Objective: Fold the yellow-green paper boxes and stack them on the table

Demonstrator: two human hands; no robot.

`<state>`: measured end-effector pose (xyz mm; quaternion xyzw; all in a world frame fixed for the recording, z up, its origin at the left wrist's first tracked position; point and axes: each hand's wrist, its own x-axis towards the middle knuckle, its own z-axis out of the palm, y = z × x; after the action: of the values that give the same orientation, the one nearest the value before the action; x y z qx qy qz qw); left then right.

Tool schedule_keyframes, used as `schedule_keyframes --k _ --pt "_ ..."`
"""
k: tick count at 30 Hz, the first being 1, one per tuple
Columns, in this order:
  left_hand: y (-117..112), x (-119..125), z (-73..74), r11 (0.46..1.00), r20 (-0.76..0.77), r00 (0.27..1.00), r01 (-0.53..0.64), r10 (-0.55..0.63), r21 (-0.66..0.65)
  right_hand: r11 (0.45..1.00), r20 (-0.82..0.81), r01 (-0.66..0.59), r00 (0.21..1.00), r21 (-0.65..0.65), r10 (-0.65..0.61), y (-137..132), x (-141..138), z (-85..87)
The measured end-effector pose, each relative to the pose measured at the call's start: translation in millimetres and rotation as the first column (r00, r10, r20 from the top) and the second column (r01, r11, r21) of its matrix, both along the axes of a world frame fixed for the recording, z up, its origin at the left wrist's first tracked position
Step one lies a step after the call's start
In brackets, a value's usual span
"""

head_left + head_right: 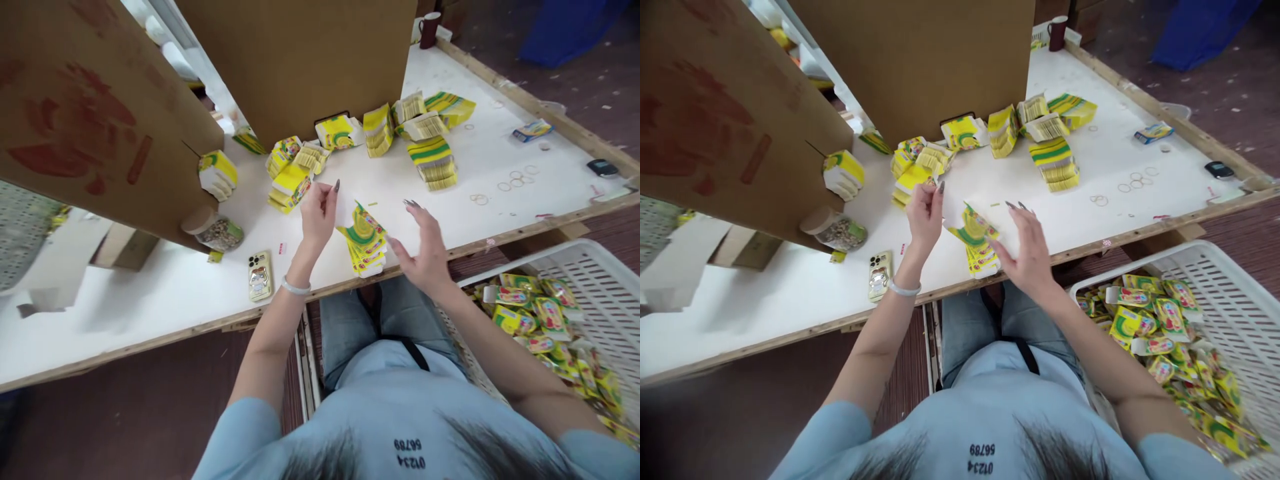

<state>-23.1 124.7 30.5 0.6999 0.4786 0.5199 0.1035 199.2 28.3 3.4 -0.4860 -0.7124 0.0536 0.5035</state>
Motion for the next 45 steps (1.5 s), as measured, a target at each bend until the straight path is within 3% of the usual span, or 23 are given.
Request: schedule_keyframes --k 4,7,10,13,15,17,19,22,25,28,32,37,39,42,45 --pt "-57.5 18.4 25.7 0.999 0.12 0.992 0.021 -0.026 0.048 0.992 -0.139 -0.107 0.986 -0.068 0.097 6.9 -47.7 9.7" --pt "-98.1 22.5 26.5 0.997 0.225 0.972 0.073 -0.07 -0.004 0.982 -0.194 -0.168 0.97 -0.087 0.148 -9.4 -50.5 5.3" --pt "-133.3 25.0 3.8 0.951 0.325 0.911 0.295 -0.253 -0.086 0.971 -0.339 -0.202 0.929 -0.128 0.148 -32.9 -39.1 1.2" --pt "-162.6 36.3 -30.5 0.819 0.276 0.844 0.523 -0.459 -0.235 0.975 -0.409 -0.169 0.907 -0.143 0.097 -51.9 -33.3 0.9" --pt "-176.9 47.2 -47.9 0.748 0.28 0.81 0.584 -0.515 -0.315 0.983 -0.389 -0.127 0.919 -0.13 0.067 -59.9 -34.5 1.2" --pt "-185.4 56.0 -56.3 0.744 0.31 0.813 0.578 -0.493 -0.335 0.983 -0.401 -0.118 0.915 -0.139 0.053 -65.1 -36.4 0.0" --pt "-189.0 59.7 -57.8 0.776 0.347 0.84 0.528 -0.417 -0.344 0.962 -0.459 -0.172 0.887 -0.211 0.058 -69.1 -36.6 -3.4" --pt "-191.4 57.7 -56.7 0.784 0.43 0.865 0.448 -0.258 -0.43 0.883 -0.541 -0.277 0.841 -0.378 0.033 -75.0 -34.2 -12.7" --pt "-196.8 55.7 -59.1 0.717 0.514 0.857 0.38 -0.035 -0.585 0.813 -0.561 -0.29 0.826 -0.504 -0.053 -82.1 -33.1 -24.1" --pt "-205.7 57.6 -63.2 0.67 0.581 0.806 0.369 0.115 -0.645 0.74 -0.636 -0.379 0.767 -0.556 -0.085 -91.6 -33.8 -33.9" --pt "-222.9 57.1 -68.9 0.674 0.64 0.754 0.395 0.151 -0.624 0.69 -0.733 -0.49 0.675 -0.533 -0.086 -109.2 -27.9 -43.5" --pt "-244.5 50.4 -77.8 0.61 0.606 0.786 0.421 0.123 -0.671 0.605 -0.646 -0.538 0.762 -0.587 0.051 -131.1 -8.9 -49.8" --pt "-248.8 50.5 -81.2 0.646 0.615 0.777 0.402 0.134 -0.649 0.64 -0.577 -0.485 0.813 -0.596 0.078 -137.1 -5.2 -50.9" --pt "-249.4 53.2 -85.7 0.741 0.674 0.732 0.395 0.104 -0.543 0.756 -0.464 -0.329 0.885 -0.566 0.038 -141.5 -5.7 -52.6" --pt "-245.3 53.9 -87.8 0.803 0.686 0.726 0.382 0.046 -0.458 0.77 -0.486 -0.34 0.873 -0.54 0.045 -141.1 -7.4 -54.0"
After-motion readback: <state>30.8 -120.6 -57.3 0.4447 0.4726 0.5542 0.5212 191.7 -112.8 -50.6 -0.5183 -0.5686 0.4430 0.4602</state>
